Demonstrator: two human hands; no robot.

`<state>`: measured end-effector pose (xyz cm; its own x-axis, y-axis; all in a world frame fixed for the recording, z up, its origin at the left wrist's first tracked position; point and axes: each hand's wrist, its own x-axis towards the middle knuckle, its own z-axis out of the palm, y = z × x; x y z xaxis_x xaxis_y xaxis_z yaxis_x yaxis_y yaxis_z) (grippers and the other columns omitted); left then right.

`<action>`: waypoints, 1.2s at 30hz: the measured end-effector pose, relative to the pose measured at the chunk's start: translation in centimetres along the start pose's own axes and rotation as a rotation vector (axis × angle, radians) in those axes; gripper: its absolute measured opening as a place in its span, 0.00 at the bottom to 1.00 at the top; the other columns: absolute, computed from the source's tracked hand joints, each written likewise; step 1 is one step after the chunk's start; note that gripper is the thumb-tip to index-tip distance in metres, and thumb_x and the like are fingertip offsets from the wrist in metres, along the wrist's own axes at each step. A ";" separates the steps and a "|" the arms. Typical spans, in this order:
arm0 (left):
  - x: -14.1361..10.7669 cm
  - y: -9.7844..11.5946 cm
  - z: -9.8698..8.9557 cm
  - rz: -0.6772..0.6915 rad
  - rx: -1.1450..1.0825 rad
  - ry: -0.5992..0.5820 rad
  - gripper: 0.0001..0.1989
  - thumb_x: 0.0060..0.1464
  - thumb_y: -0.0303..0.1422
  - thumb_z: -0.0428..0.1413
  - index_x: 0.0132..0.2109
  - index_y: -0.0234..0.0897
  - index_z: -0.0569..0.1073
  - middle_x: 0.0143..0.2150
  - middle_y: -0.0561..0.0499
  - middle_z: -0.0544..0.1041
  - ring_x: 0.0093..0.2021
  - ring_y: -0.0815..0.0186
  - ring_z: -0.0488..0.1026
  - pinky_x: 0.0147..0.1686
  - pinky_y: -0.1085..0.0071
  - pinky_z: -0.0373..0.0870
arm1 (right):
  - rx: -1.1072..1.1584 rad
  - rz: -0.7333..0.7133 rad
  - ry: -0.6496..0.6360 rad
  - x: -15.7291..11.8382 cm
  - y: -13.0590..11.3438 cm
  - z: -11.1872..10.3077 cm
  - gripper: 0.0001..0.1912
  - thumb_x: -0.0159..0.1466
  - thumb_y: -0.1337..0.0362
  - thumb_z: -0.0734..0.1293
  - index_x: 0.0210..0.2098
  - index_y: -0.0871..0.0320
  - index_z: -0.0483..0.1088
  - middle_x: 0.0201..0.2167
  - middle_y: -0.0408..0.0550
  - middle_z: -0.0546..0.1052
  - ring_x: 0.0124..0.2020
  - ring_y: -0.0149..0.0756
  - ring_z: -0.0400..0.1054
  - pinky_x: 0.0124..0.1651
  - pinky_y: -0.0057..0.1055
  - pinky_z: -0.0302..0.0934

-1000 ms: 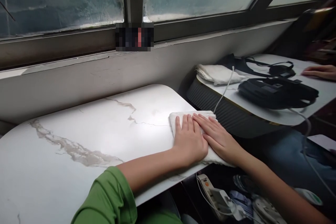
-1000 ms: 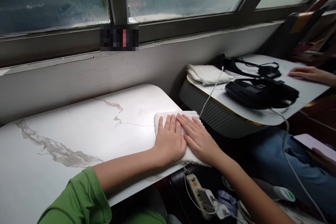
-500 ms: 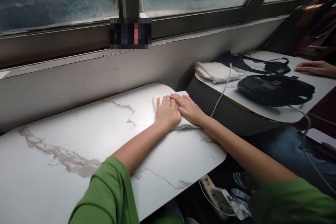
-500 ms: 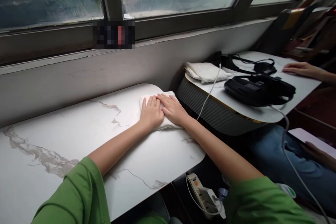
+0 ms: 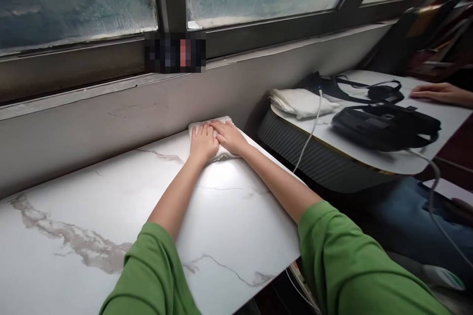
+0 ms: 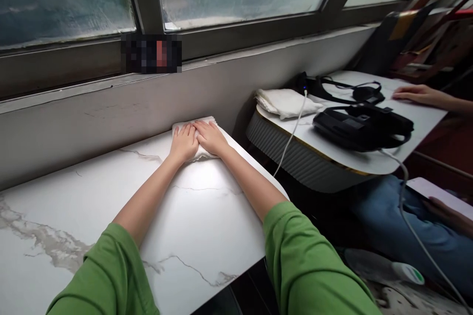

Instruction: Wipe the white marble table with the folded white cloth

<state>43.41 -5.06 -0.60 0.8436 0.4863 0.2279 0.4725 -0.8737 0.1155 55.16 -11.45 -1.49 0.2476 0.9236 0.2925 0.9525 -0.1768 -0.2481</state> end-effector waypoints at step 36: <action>-11.0 -13.0 -4.4 -0.199 0.004 0.003 0.26 0.61 0.27 0.40 0.65 0.27 0.60 0.67 0.41 0.59 0.68 0.59 0.53 0.68 0.56 0.43 | 0.015 -0.191 -0.060 3.3 -16.9 5.3 0.29 0.63 0.69 0.52 0.64 0.70 0.57 0.65 0.58 0.62 0.66 0.44 0.52 0.66 0.46 0.43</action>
<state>26.85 0.90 -0.31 0.7327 0.6492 0.2040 0.6308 -0.7604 0.1545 38.97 -3.65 -1.25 0.0509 0.9585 0.2806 0.9783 0.0088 -0.2072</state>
